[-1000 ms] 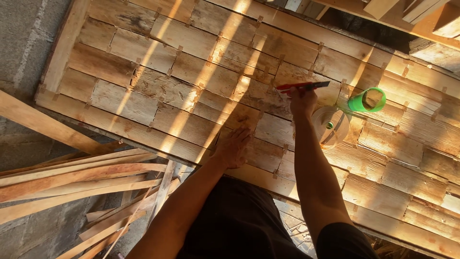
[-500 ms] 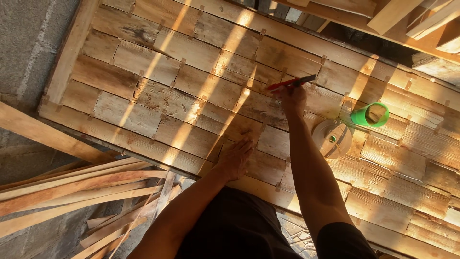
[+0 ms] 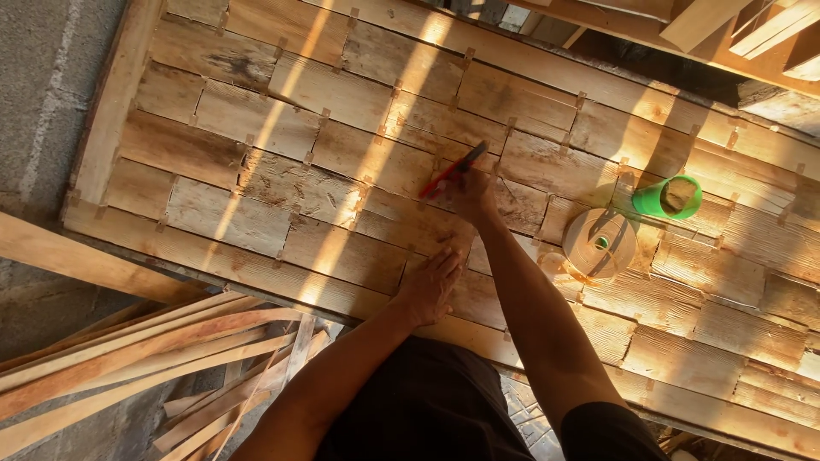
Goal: Applying adhesive tape to join pieces and using a utility knife to trim excess material on a bamboo panel.
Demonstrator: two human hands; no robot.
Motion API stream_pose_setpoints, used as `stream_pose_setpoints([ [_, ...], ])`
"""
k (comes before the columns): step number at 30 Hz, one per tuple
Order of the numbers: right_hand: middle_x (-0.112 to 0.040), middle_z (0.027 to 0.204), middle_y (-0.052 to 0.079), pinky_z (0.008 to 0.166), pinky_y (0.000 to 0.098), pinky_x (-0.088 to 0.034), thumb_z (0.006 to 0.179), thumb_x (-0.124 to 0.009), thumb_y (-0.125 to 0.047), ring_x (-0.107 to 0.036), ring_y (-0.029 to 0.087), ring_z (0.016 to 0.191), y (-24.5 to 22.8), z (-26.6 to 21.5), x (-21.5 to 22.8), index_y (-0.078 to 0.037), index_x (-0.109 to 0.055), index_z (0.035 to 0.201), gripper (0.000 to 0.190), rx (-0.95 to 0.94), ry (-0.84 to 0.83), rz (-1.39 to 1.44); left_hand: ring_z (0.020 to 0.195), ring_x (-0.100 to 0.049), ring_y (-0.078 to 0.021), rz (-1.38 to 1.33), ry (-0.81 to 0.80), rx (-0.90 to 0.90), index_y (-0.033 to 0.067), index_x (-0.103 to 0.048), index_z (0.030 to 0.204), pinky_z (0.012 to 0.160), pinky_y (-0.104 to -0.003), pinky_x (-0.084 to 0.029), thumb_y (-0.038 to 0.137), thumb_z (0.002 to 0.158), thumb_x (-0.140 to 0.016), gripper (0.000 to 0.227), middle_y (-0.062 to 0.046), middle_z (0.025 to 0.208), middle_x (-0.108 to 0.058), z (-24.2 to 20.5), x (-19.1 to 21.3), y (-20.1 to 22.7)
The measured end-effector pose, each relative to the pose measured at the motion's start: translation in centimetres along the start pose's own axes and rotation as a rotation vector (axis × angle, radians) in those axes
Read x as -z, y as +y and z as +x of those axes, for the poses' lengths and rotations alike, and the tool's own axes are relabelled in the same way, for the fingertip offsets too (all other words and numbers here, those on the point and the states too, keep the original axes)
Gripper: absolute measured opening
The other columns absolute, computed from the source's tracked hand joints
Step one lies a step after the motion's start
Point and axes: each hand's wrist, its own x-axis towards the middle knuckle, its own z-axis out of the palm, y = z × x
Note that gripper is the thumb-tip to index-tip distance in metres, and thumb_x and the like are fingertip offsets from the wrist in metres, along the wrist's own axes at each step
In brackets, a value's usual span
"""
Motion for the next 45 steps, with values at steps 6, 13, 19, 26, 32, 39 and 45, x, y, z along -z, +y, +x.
stream_pose_setpoints([
  [6,-0.077,0.095,0.01,0.069,0.0342,-0.065,0.095,-0.074,-0.006,-0.077,0.021,0.085,-1.0,2.2,0.4,-0.003,-0.064,0.108,0.017,-0.089,0.315,-0.083,0.157,-0.009,-0.0342,0.011,-0.05,0.002,0.0019,-0.029,0.158,0.126,-0.044,-0.012,0.052,0.083,-0.074,0.101,-0.016,0.171,-0.01,-0.2,0.6,-0.2],
  [13,-0.075,0.1,0.007,0.064,0.0299,-0.063,0.095,-0.072,-0.002,-0.077,0.017,0.087,1.4,5.0,3.2,-0.007,-0.06,0.111,0.021,0.151,0.527,0.314,0.157,-0.01,-0.0341,0.013,-0.049,-0.03,0.0008,-0.03,0.158,0.126,-0.043,-0.013,0.053,0.084,-0.073,0.1,-0.017,0.171,-0.011,-0.1,0.0,-0.8],
  [19,-0.079,0.099,0.008,0.056,0.0253,-0.063,0.096,-0.072,-0.009,-0.078,0.014,0.075,1.7,4.4,11.7,-0.007,-0.064,0.114,0.02,-0.026,0.846,0.21,0.156,-0.013,-0.0348,0.063,-0.062,-0.026,0.0019,-0.032,0.157,0.125,-0.044,-0.014,0.056,0.084,-0.072,0.099,-0.017,0.17,-0.015,-0.1,1.4,-0.4],
  [26,-0.08,0.098,0.01,0.061,0.0247,-0.065,0.096,-0.075,-0.012,-0.078,0.015,0.078,1.8,5.8,13.2,-0.004,-0.069,0.111,0.019,-0.085,0.74,0.057,0.155,-0.015,-0.0367,0.129,-0.061,-0.048,0.0015,-0.034,0.157,0.126,-0.045,-0.014,0.057,0.084,-0.072,0.099,-0.019,0.169,-0.017,0.0,1.1,-0.5],
  [32,-0.08,0.098,0.01,0.063,0.026,-0.065,0.094,-0.076,-0.012,-0.079,0.015,0.081,0.5,6.9,12.2,-0.005,-0.068,0.106,0.016,-0.11,0.716,0.056,0.155,-0.015,-0.0358,0.127,-0.057,-0.048,0.0028,-0.035,0.157,0.126,-0.044,-0.014,0.054,0.085,-0.071,0.095,-0.018,0.169,-0.018,0.2,1.5,-0.5],
  [39,-0.079,0.1,0.009,0.068,0.0283,-0.064,0.094,-0.075,-0.012,-0.077,0.015,0.082,0.7,7.5,12.0,-0.006,-0.067,0.107,0.017,-0.122,0.704,0.026,0.155,-0.015,-0.0356,0.096,-0.072,-0.047,0.0021,-0.033,0.157,0.126,-0.044,-0.013,0.051,0.087,-0.072,0.094,-0.018,0.169,-0.018,0.1,1.7,-0.4],
  [45,-0.079,0.1,0.009,0.073,0.0279,-0.062,0.096,-0.074,-0.011,-0.076,0.015,0.084,0.4,7.4,11.9,-0.004,-0.067,0.109,0.016,-0.096,0.66,-0.057,0.154,-0.017,-0.0362,0.041,-0.064,-0.04,0.0012,-0.035,0.156,0.125,-0.045,-0.015,0.048,0.085,-0.074,0.093,-0.018,0.168,-0.019,0.0,2.1,-0.3],
])
